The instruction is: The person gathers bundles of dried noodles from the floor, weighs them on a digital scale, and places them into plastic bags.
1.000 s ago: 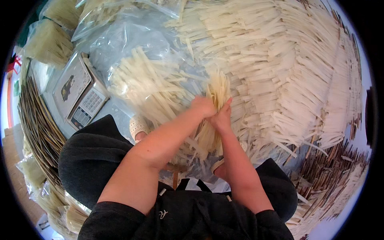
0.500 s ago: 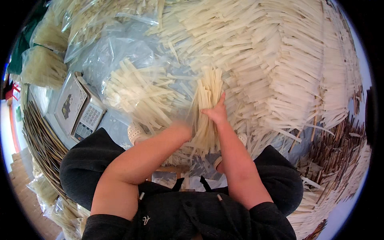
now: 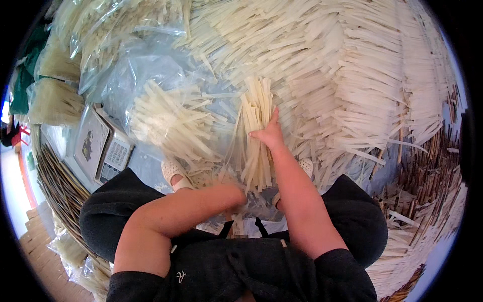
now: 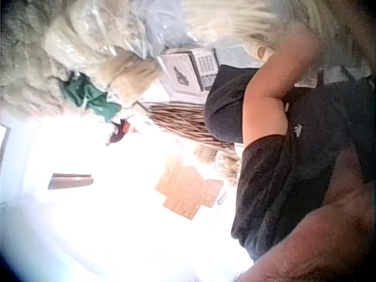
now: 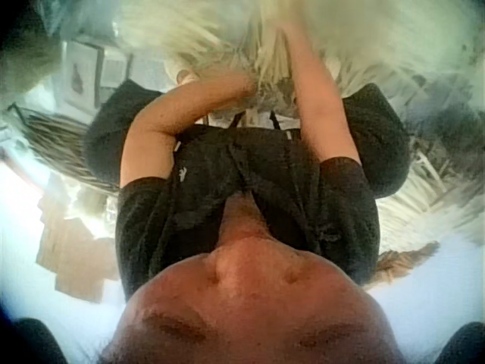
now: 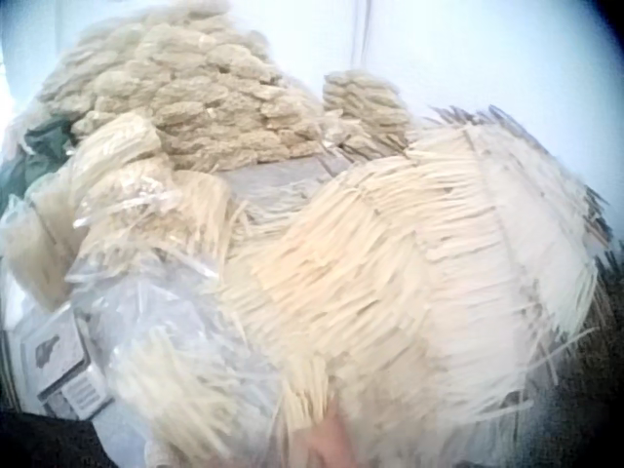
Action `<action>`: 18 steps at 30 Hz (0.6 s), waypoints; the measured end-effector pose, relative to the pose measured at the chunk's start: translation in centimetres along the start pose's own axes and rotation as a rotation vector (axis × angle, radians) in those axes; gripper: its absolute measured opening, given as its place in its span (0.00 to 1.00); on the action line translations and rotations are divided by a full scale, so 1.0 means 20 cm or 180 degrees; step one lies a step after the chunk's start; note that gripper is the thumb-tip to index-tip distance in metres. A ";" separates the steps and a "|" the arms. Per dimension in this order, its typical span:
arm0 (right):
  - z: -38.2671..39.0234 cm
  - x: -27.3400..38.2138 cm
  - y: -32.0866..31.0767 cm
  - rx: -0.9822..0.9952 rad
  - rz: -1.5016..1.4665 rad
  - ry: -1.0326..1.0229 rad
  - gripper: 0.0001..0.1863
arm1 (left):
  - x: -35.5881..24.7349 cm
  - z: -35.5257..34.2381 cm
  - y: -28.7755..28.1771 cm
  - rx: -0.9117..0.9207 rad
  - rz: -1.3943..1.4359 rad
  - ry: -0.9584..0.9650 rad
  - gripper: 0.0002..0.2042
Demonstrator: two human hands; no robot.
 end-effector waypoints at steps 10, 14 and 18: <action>0.01 0.02 -0.08 0.0183 0.0234 0.0193 0.73 | 0.35 0.99 -0.86 -0.1923 0.0367 -0.0455 0.13; -0.01 -0.01 -0.07 0.0253 -0.0052 0.0080 0.74 | 0.48 0.76 -0.84 -0.2993 0.2079 -0.0387 0.15; 0.02 0.05 0.02 0.0180 0.0003 -0.0228 0.74 | 0.80 0.16 -0.55 -0.4036 0.2291 -0.0610 0.18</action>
Point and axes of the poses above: each hand's wrist, its own z-axis away from the middle knuckle, its own y-axis out of the palm, x = y × z, the point moved 2 cm from there along -z, towards the middle knuckle, and after that the axes turned 14 degrees about y, right-handed, at the moved point
